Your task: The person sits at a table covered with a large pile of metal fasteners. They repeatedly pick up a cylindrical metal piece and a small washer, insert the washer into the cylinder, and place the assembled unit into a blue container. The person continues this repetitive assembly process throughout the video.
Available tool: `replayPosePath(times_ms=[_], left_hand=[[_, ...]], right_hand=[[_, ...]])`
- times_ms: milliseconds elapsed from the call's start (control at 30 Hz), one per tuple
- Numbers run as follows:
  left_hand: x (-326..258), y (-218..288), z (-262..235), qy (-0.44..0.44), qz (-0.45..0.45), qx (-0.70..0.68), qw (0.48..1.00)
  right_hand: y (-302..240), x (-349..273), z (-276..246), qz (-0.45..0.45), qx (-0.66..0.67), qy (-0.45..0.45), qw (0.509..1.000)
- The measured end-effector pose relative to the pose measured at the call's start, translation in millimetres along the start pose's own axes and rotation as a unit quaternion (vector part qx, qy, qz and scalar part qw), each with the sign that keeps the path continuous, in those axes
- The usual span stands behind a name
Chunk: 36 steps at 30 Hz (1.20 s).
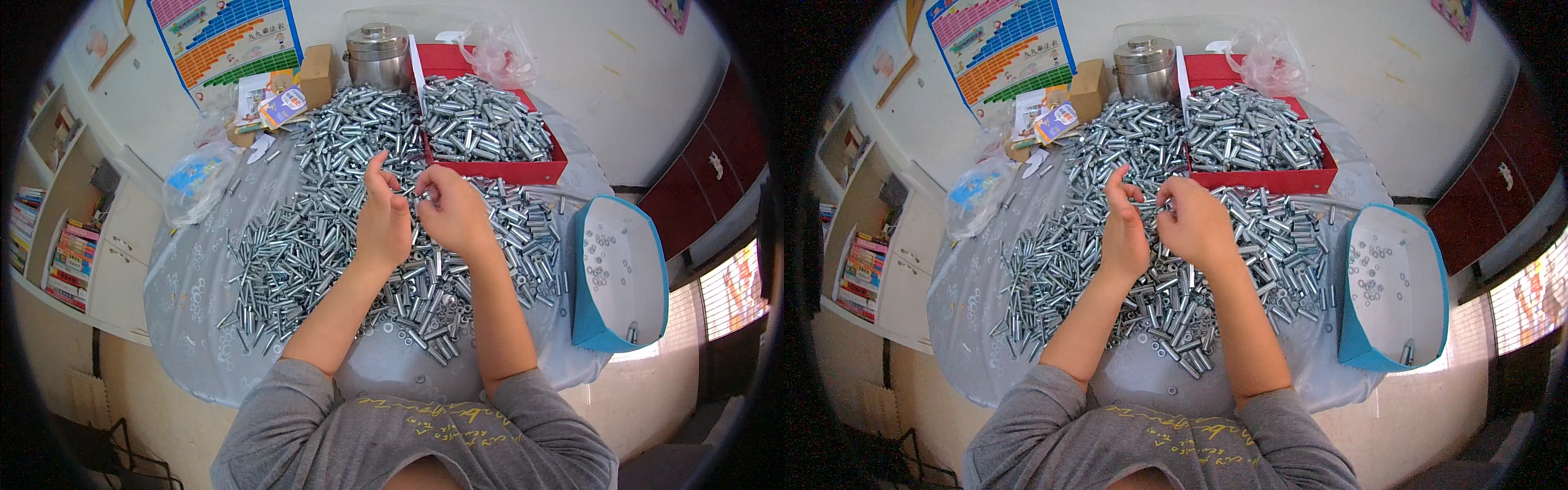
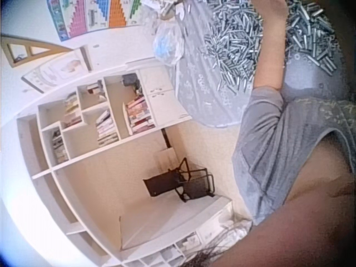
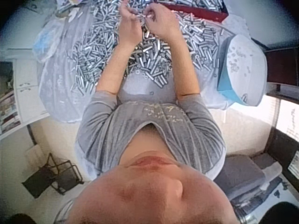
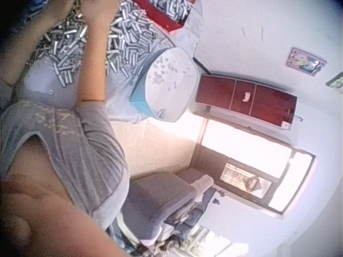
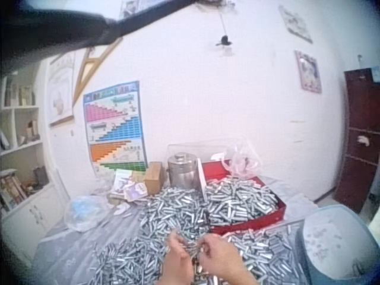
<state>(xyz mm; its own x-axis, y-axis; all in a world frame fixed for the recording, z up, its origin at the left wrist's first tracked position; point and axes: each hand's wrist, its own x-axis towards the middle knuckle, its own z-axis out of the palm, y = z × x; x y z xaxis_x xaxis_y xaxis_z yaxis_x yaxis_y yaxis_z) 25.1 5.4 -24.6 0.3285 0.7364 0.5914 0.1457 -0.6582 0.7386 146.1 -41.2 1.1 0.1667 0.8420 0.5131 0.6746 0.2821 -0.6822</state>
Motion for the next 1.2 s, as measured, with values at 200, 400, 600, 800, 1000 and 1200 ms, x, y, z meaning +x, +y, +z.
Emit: replayPosePath(times_ms=[200, 400, 600, 800, 1000, 1200], left_hand=[[2.0, -0.5, 0.0, 0.025, 0.025, 0.03, 0.999], [0.2, 4.8, -0.3, 0.022, 0.007, 0.039, 0.999], [-0.8, 4.0, 2.1, 0.023, 0.028, 0.071, 0.997], [-1.3, 10.8, 0.2, 0.001, 0.042, 0.07, 0.997], [1.2, 7.4, -1.5, 0.007, 0.024, 0.007, 1.0], [2.0, -0.5, 1.0, -0.007, -0.014, -0.047, 0.999]], right_hand=[[23.2, 2.7, -1.8, -0.065, -0.053, 0.05, 0.995], [11.3, 3.7, 2.8, 0.09, 0.224, -0.166, 0.956], [8.7, 2.9, -3.7, 0.119, 0.286, -0.253, 0.917], [29.9, -0.9, -6.6, 0.122, 0.446, -0.309, 0.831], [26.8, 3.6, 12.4, 0.007, 0.256, -0.16, 0.953], [24.1, 3.8, 11.5, 0.015, 0.23, -0.149, 0.961]])
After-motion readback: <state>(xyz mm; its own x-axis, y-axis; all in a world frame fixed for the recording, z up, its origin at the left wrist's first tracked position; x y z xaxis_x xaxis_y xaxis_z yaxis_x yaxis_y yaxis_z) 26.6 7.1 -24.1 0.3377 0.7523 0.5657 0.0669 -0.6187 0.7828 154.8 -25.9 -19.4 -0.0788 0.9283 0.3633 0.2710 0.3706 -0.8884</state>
